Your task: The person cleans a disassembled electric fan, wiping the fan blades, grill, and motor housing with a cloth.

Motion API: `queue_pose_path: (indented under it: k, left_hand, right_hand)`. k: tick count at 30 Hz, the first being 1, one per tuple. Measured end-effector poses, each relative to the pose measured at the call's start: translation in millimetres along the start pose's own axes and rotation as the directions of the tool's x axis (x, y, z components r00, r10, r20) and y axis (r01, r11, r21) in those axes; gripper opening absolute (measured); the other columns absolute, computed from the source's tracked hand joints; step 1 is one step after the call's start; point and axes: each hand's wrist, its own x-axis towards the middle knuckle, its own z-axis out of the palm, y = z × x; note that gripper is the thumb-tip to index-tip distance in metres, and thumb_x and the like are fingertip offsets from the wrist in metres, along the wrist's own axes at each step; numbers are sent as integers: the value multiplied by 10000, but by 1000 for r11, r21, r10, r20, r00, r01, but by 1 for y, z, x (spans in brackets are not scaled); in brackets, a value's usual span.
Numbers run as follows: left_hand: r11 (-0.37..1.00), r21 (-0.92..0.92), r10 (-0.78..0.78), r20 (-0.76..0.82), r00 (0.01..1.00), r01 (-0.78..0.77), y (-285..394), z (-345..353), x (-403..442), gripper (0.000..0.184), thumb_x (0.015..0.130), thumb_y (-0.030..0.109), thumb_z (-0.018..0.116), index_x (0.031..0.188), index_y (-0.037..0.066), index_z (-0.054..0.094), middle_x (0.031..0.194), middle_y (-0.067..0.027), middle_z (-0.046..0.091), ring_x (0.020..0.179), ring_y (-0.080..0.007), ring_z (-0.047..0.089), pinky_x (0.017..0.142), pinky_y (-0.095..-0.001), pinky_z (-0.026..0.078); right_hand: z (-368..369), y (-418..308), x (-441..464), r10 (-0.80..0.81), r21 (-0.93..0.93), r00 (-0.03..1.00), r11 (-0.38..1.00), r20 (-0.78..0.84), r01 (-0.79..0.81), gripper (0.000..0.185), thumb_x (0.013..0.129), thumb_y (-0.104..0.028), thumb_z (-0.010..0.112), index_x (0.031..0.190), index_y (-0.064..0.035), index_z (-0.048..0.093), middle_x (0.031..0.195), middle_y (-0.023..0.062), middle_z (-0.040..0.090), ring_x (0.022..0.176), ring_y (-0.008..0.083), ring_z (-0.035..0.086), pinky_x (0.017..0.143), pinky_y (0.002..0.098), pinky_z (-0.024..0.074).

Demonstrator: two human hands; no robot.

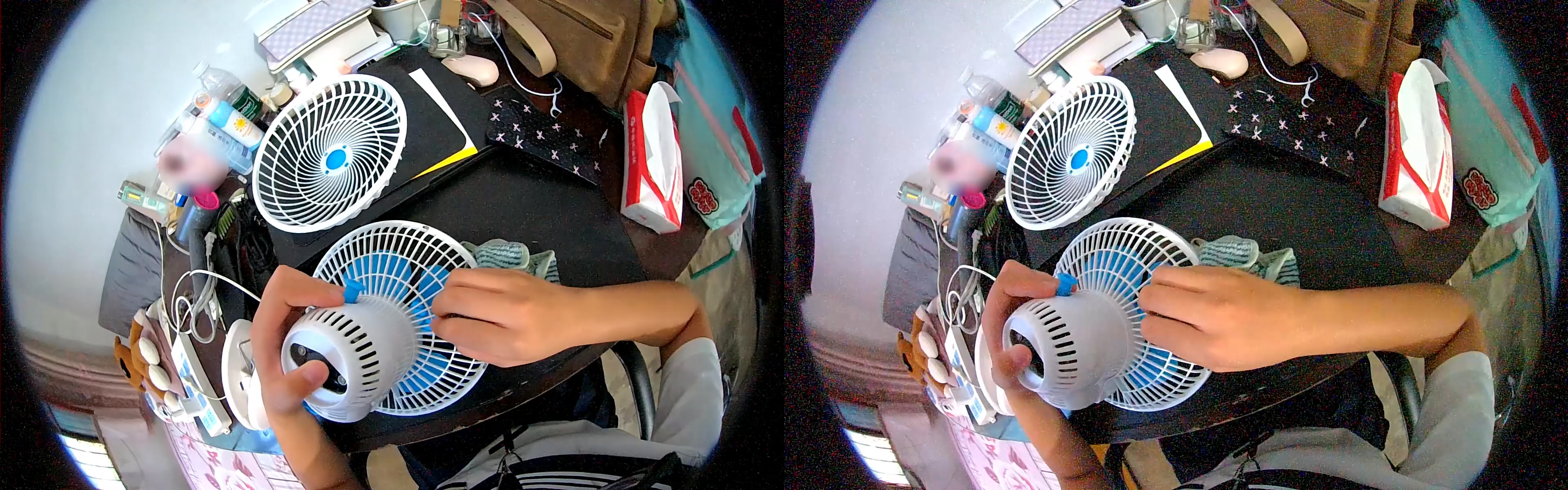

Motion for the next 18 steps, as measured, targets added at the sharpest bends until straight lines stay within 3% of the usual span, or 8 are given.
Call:
queue_pose_path:
  k: [7, 10, 13, 18]
  left_hand:
    - [1000, 22, 19, -13, 1000, -19, 1, 1, 0, 750, 667, 616, 668, 1006, -52, 645, 970, -170, 630, 869, -242, 621, 796, -328, 472]
    - [1000, -7, -5, -17, 1000, 5, 2, 2, -1, 743, 635, 574, 700, 1008, -67, 668, 976, -144, 608, 871, -221, 604, 764, -307, 450]
    - [1000, 14, 8, -20, 1000, -7, 0, 2, -1, 758, 658, 622, 668, 1006, -51, 645, 970, -170, 625, 867, -248, 617, 798, -331, 468]
    - [1000, -21, -3, -32, 999, 2, 2, 4, -1, 752, 652, 615, 676, 992, -55, 644, 953, -164, 606, 865, -249, 618, 798, -330, 470]
  right_hand:
    - [4, -1, 0, 34, 23, 998, 999, -54, -32, 258, 760, 8, 740, 998, 73, 665, 1011, 152, 602, 817, 281, 624, 688, 361, 549]
    - [7, -1, -2, 106, 66, 989, 993, -99, -100, 245, 784, -55, 703, 989, 54, 625, 1002, 151, 572, 910, 305, 621, 770, 384, 552]
    - [4, 0, -1, 108, 87, 987, 991, -121, -97, 241, 784, -73, 704, 977, 34, 609, 992, 143, 561, 906, 308, 617, 777, 395, 553]
    - [-12, -1, 2, 75, 68, 997, 995, 29, -77, 259, 761, -122, 722, 946, 6, 594, 952, 115, 542, 843, 283, 592, 719, 393, 539]
